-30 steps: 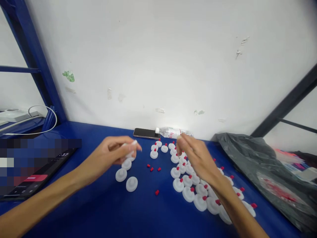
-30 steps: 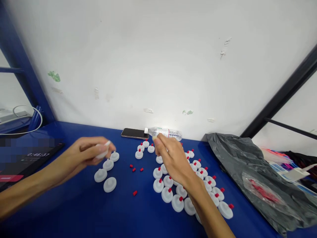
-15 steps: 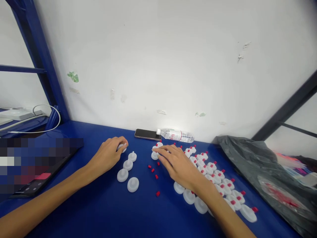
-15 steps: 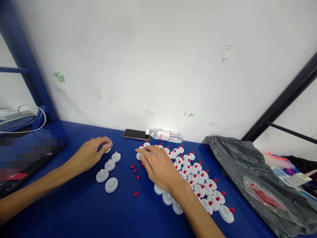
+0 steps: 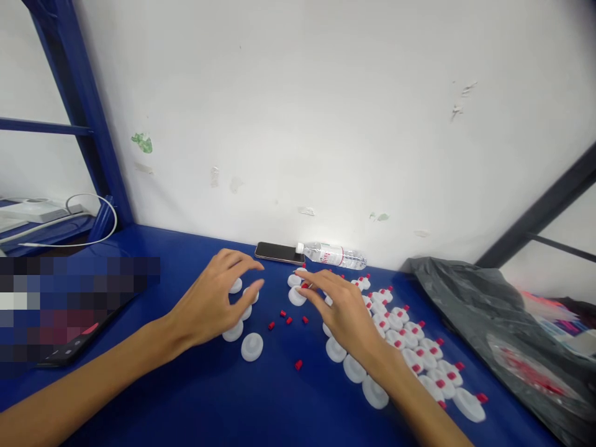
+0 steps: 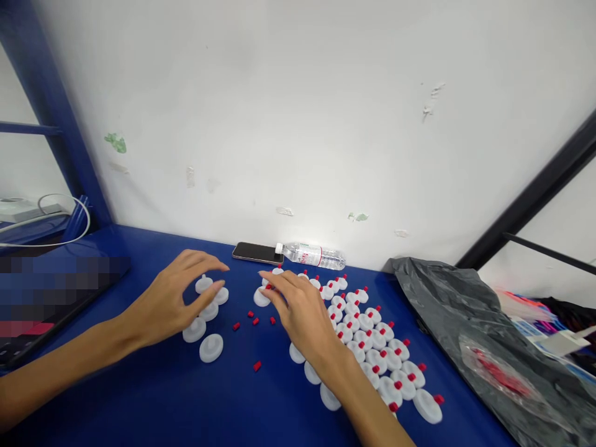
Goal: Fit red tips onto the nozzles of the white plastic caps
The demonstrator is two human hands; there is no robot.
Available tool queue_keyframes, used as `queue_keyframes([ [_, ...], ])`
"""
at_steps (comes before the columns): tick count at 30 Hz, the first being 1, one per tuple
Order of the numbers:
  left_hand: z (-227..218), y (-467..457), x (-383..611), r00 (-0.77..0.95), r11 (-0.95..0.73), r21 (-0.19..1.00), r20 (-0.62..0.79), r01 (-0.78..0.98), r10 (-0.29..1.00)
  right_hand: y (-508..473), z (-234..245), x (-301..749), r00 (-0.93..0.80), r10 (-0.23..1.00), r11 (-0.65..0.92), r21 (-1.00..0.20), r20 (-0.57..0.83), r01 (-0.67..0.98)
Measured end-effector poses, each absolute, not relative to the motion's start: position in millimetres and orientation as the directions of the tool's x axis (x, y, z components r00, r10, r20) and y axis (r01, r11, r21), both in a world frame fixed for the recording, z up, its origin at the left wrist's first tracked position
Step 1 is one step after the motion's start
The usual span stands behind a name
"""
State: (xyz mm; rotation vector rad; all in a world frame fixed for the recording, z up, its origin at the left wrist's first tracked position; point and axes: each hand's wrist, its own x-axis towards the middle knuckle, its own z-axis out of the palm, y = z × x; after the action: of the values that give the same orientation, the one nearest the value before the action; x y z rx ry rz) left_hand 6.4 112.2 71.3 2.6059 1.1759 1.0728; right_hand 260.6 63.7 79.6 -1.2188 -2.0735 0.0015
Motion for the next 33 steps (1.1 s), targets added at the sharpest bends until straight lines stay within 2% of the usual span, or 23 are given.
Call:
queue_keyframes([
  [5,71.7,90.1,16.8,0.586,-0.876,0.177,0.682,0.449,0.438,43.8,81.9,237.0,-0.226,0.703,0.642,-0.465,0.675,0.61],
  [8,72.5,87.3,20.0,0.589,-0.896,0.127,0.712,0.426,0.381,38.6,79.0,231.1,-0.259,0.713,0.649,-0.471,0.652,0.598],
  [10,73.7,88.0,19.9,0.6,-0.895,0.085,0.714,0.438,0.361,38.8,77.9,230.8,-0.339,0.705,0.632,-0.335,0.624,0.698],
  [13,74.1,88.9,18.7,0.633,-0.891,0.031,0.693,0.452,0.345,41.0,79.3,233.3,-0.498,0.675,0.605,-0.021,0.544,0.796],
  [15,73.4,88.3,19.6,0.639,-0.894,0.085,0.669,0.441,0.379,41.7,81.9,236.1,-0.57,0.664,0.611,0.087,0.484,0.787],
  [17,73.4,86.5,22.6,0.642,-0.893,0.2,0.634,0.402,0.431,41.4,84.9,239.1,-0.612,0.647,0.646,0.099,0.456,0.757],
  [21,79.1,80.9,29.8,0.648,-0.842,0.426,0.545,0.332,0.531,39.2,90.5,239.6,-0.62,0.561,0.706,0.075,0.548,0.705],
  [25,90.2,82.6,22.3,0.69,-0.712,0.637,0.374,0.295,0.62,39.8,96.1,244.0,-0.601,0.497,0.717,0.094,0.626,0.691],
  [28,98.7,96.1,6.6,0.675,-0.585,0.757,0.271,0.29,0.686,46.6,101.9,265.7,-0.449,0.585,0.619,-0.014,0.676,0.785],
  [30,102.9,109.0,-2.8,0.592,-0.533,0.782,0.272,0.323,0.758,53.3,104.1,282.3,-0.279,0.689,0.465,-0.112,0.669,0.878],
  [33,103.8,125.2,-9.1,0.406,-0.487,0.759,0.318,0.432,0.856,61.7,99.1,291.2,-0.289,0.774,0.428,-0.128,0.564,0.895],
])
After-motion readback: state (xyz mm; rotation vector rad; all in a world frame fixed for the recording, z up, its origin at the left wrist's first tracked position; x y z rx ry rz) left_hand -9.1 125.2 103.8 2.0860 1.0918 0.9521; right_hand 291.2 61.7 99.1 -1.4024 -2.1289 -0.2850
